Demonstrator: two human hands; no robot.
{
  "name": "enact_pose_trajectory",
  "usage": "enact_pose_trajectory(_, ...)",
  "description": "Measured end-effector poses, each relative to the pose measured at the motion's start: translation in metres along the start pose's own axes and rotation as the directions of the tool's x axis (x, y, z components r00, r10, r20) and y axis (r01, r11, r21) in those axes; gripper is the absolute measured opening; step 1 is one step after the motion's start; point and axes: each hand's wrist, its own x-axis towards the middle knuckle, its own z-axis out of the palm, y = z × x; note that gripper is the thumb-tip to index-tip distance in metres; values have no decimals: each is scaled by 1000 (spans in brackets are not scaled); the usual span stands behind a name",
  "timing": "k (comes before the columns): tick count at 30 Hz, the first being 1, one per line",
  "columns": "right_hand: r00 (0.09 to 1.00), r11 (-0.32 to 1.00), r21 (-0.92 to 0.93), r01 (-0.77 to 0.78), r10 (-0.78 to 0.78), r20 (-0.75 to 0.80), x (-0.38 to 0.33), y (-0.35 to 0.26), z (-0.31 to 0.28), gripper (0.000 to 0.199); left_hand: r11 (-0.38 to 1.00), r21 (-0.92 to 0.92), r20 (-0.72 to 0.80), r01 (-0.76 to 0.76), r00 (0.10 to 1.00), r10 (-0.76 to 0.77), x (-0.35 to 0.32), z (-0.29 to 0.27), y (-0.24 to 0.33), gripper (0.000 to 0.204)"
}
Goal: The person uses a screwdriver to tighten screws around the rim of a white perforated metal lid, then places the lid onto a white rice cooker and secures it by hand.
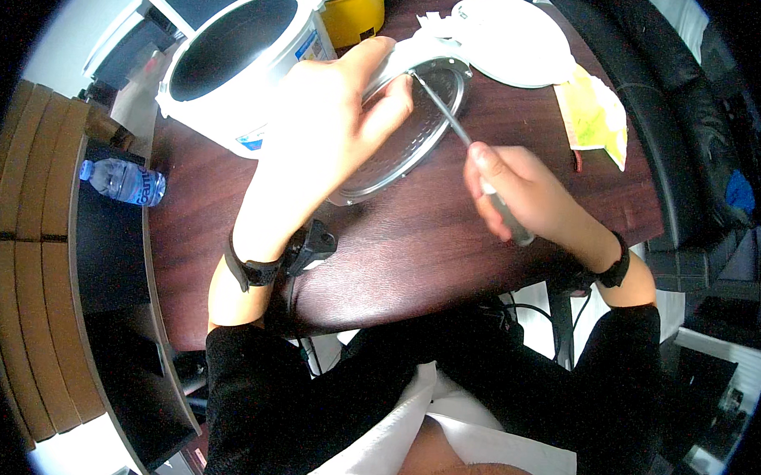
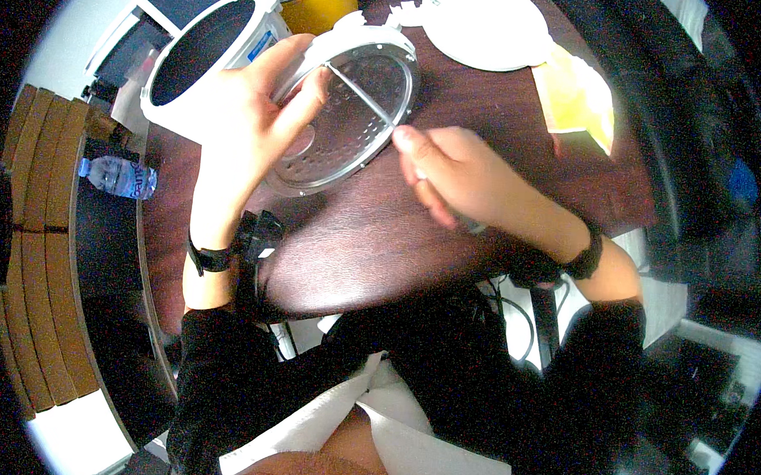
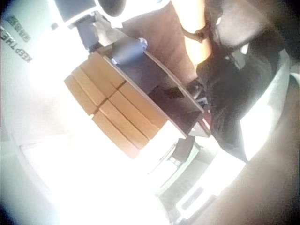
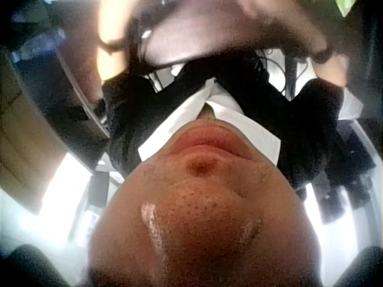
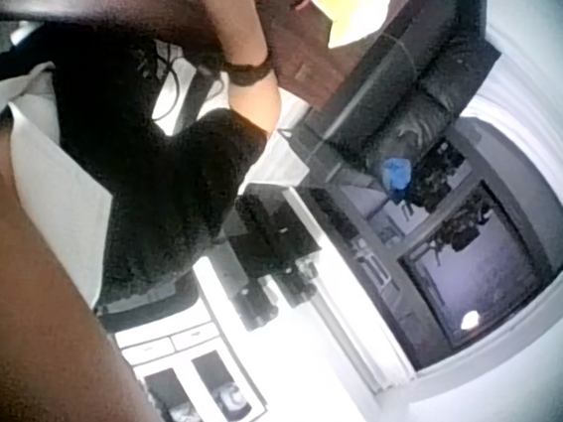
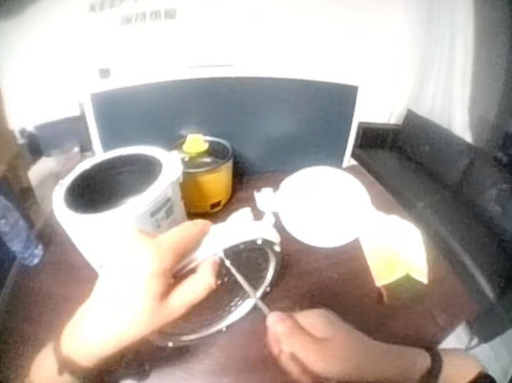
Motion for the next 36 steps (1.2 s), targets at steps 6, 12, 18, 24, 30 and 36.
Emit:
enact_pose_trajectory(6,868,549,-835,-36,-396,-298,-14,-33,-14,42,1000,13,27,-5,1000,5,1,-1,2,25)
enact_pose_trajectory(12,892,583,-811,56,-395,-222,-12,-38,-22,49,999,35,29,-2,1000,1,-1,-2,0,28)
enact_pose_trajectory(18,989,984,-103,-147,149,8,-3,-18,-18,54,996,50,-10,-73,997,74,1,1,-3,22)
enact_pose_trajectory(24,944,801,541,-255,85,318,3,2,10,53,996,55,-25,-73,997,74,1,2,-3,21)
enact_pose_trajectory(30,948,782,558,-278,129,292,2,-7,16,52,999,46,-15,-9,1000,10,-1,0,-3,26)
enact_pose_trajectory(36,954,901,-433,29,-154,-257,-9,-22,-5,47,1000,21,13,3,1000,-3,0,-2,4,25)
